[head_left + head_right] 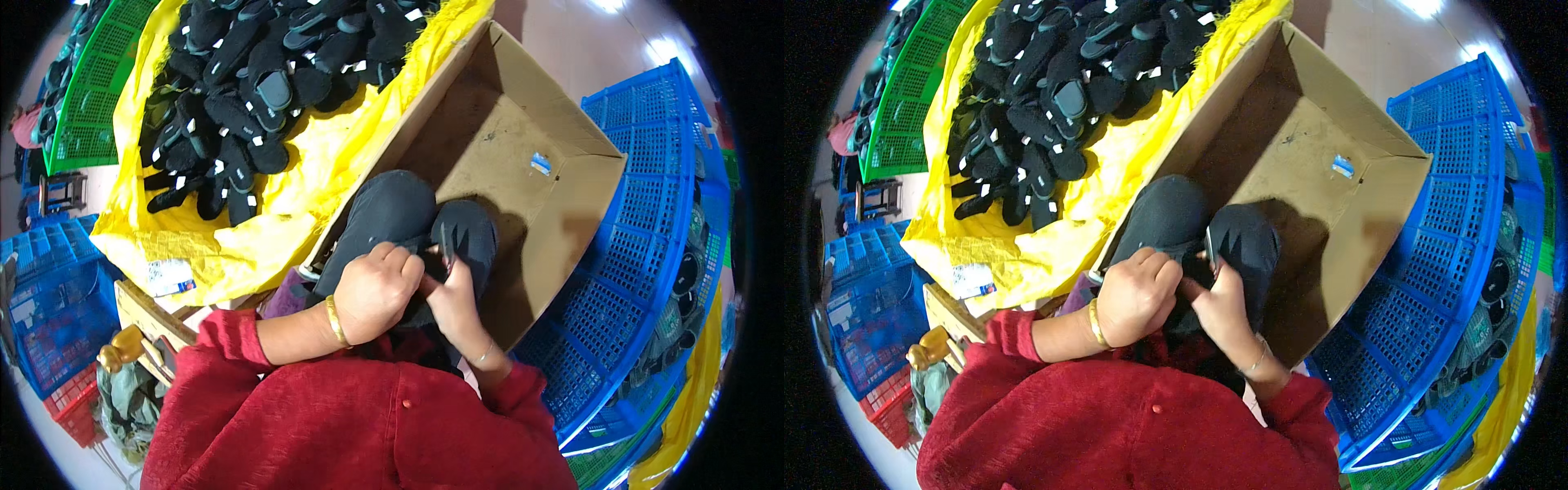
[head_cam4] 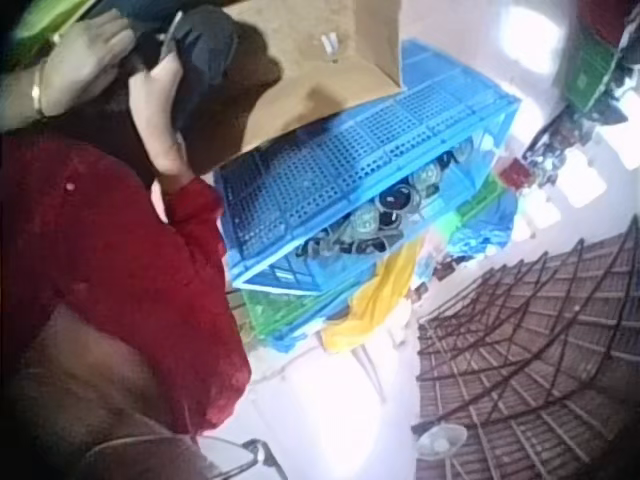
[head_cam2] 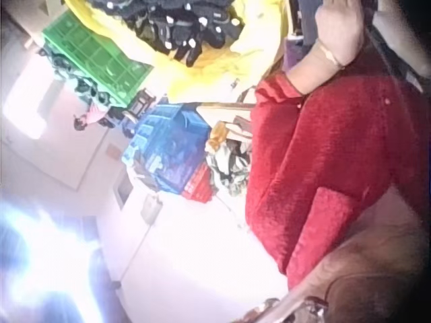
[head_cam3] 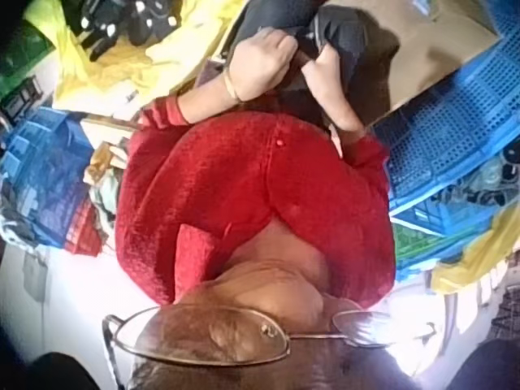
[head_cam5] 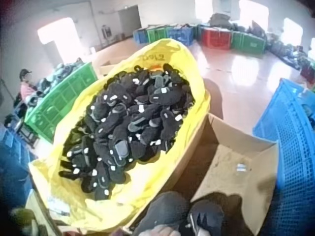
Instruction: The person sits cross-legged and sews the upper strap of a black slipper using a needle and thread. They repeatedly pull the thread through the fabric, adjust the slipper, and continue stitching the same area.
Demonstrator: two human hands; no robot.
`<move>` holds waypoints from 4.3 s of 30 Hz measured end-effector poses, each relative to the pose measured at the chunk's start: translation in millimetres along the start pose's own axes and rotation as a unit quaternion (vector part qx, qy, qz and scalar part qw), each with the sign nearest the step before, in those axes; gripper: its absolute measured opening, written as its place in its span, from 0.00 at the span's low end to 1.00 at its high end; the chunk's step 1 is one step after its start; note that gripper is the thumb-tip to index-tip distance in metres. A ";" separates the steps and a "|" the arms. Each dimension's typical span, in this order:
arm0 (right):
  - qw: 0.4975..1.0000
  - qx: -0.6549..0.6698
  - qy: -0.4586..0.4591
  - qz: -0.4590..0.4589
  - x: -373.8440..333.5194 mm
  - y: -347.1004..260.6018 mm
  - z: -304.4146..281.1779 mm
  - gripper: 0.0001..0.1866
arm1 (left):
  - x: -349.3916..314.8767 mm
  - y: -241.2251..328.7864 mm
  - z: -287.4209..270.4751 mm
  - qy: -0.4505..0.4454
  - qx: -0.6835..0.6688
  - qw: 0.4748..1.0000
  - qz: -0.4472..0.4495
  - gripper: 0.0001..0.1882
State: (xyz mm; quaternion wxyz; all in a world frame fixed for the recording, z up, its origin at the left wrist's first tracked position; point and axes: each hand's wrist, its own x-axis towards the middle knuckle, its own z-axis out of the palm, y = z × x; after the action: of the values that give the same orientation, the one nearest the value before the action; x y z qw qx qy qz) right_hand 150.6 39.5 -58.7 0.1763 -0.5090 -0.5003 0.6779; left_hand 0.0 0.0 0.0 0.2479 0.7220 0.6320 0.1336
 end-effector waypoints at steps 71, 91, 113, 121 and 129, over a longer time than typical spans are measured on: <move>0.998 -0.048 0.001 -0.038 -40.9 -6.6 56.6 0.16 | -101.8 37.9 70.0 0.226 -0.437 0.870 0.013 0.08; 0.970 -0.231 -0.060 -0.040 -76.0 -21.7 9.8 0.19 | -82.1 0.3 31.9 0.253 -0.198 0.940 -0.116 0.19; 0.986 -0.044 -0.074 -0.145 -25.7 -0.6 65.1 0.16 | -101.2 -6.7 29.4 0.285 -0.125 0.942 -0.125 0.28; 0.953 -0.215 -0.071 -0.203 -41.7 -5.9 35.9 0.15 | -93.6 2.0 37.3 0.308 -0.116 0.932 -0.153 0.34; 0.886 -0.226 -0.114 -0.388 -58.2 -60.7 1.4 0.24 | -80.9 -4.2 -31.8 0.015 -0.201 0.975 0.090 0.32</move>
State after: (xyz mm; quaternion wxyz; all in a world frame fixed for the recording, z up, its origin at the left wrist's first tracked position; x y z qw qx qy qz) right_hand 157.4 21.8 23.2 0.2476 -0.2200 -0.8138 0.4775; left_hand -33.1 -72.8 34.3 0.3655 0.7093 0.5279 0.2909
